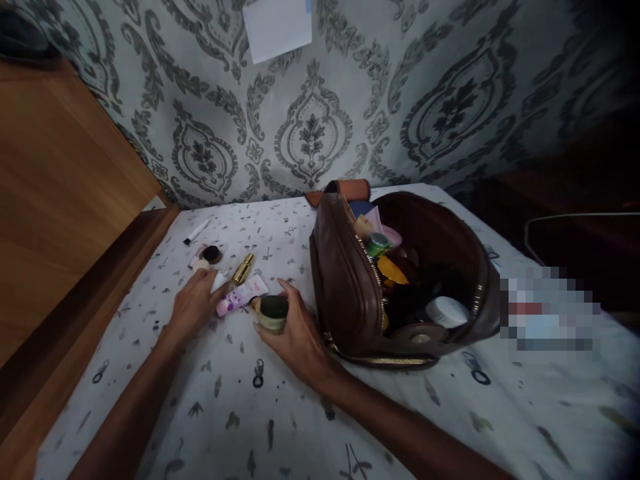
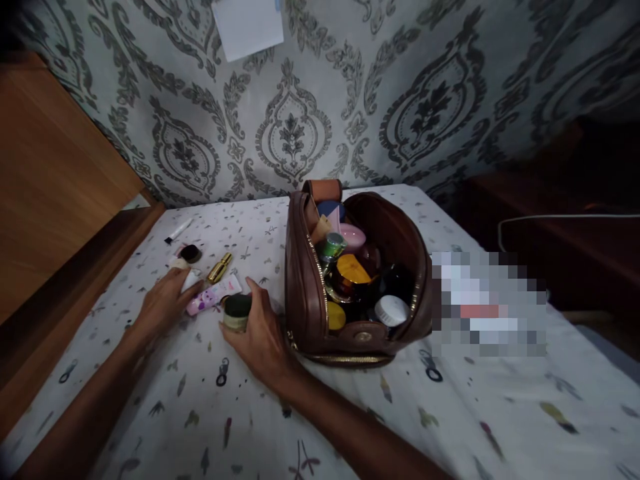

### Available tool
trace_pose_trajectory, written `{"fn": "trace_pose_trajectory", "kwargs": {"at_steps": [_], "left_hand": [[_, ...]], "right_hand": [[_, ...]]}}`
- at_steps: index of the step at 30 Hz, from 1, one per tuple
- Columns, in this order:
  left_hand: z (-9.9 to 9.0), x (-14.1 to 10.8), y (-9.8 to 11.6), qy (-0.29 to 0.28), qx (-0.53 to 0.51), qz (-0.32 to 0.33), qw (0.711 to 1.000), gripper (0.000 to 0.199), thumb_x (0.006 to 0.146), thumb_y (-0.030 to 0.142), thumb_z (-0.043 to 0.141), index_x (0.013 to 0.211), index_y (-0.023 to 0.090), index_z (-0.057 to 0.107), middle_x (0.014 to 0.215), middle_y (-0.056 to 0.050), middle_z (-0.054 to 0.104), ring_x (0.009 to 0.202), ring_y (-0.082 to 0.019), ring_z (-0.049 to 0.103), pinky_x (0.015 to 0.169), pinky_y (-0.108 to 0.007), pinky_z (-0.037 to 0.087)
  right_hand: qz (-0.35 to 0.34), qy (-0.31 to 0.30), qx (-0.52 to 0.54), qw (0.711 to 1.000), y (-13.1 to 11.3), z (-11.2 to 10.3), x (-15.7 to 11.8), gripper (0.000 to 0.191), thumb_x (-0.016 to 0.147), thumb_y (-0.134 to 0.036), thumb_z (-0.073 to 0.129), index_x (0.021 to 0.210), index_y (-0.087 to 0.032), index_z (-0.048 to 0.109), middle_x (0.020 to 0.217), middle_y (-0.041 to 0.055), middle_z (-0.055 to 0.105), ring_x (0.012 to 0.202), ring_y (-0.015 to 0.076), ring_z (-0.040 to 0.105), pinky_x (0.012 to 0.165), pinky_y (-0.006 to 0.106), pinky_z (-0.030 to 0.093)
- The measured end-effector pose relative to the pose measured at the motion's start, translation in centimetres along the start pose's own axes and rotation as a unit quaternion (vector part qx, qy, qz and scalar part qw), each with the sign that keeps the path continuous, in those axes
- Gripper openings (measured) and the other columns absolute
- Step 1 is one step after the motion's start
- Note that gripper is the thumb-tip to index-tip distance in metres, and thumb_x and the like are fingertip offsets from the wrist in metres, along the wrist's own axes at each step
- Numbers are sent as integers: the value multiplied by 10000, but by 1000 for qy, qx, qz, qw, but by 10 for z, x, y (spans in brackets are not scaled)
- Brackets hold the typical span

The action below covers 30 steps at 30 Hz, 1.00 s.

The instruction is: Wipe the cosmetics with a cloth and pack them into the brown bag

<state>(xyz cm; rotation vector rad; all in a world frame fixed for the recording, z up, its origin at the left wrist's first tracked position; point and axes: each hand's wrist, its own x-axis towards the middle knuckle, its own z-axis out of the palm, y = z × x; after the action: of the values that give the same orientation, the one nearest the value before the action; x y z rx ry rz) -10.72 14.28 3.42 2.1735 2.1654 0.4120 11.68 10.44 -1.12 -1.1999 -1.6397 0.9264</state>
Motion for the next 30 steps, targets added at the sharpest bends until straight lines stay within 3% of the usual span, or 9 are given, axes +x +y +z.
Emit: {"fn": "trace_pose_trajectory", "kwargs": {"at_steps": [3,7,10,14,18,22,26,30], "left_hand": [[1,-2,-5,17,-5,-8,1000,364,916,499,391,950,212,614,1039,-117,639,970,-324,616,827,-423,480],[-17,-12,6,68,-62,11,996,396,921,553,391,984,217,591,1071,-106,650,1041,-300,623,912,-398,483],[-30,-28,30,94,-140,71,983,357,916,569,469,1022,261,618,1050,-46,695,1011,-262,665,865,-348,512],[-29,-51,68,145,-72,177,971,395,929,633,429,994,283,600,888,-25,693,791,-230,705,671,-327,536],[-18,-63,95,178,10,271,946,372,992,546,367,913,233,551,762,-9,656,650,-179,695,576,-272,506],[-12,-69,102,153,-17,319,935,243,992,411,444,855,227,524,675,28,619,562,-142,647,563,-239,470],[-8,-73,104,77,-134,263,952,280,976,285,455,703,233,489,558,67,524,454,-103,540,502,-215,419],[-2,-76,111,19,-263,102,959,311,941,361,513,663,224,526,554,55,525,489,-118,526,503,-215,435]], "right_hand": [[-35,-17,-63,997,-2,-3,-1,723,768,-271,734,1410,-202,409,1218,141,593,1125,309,600,963,481,499],[-54,-53,-101,992,-4,-8,-5,555,801,-262,721,1307,-161,516,1227,152,576,1165,308,546,1008,502,466],[-74,-64,-99,990,-4,-10,-7,639,799,-298,749,1363,-156,484,1328,169,537,1257,310,484,1068,506,422],[-123,-61,-73,988,-4,-16,-12,723,777,-380,786,1388,-166,463,1374,161,536,1333,299,435,1120,486,375],[-172,-52,-8,984,-11,-26,-27,575,863,-309,693,1372,-176,462,1316,118,588,1274,229,514,1097,391,416],[-143,-72,18,987,-14,-35,-41,452,902,-267,646,1325,-188,506,1210,88,628,1145,194,602,972,311,506],[-133,-80,25,988,-7,-40,-50,373,915,-320,661,1254,-205,557,1170,67,666,1120,182,627,970,296,506],[-186,-38,65,980,0,-39,-54,383,949,-392,621,1259,-177,558,1227,98,666,1175,170,610,1012,280,486]]}}
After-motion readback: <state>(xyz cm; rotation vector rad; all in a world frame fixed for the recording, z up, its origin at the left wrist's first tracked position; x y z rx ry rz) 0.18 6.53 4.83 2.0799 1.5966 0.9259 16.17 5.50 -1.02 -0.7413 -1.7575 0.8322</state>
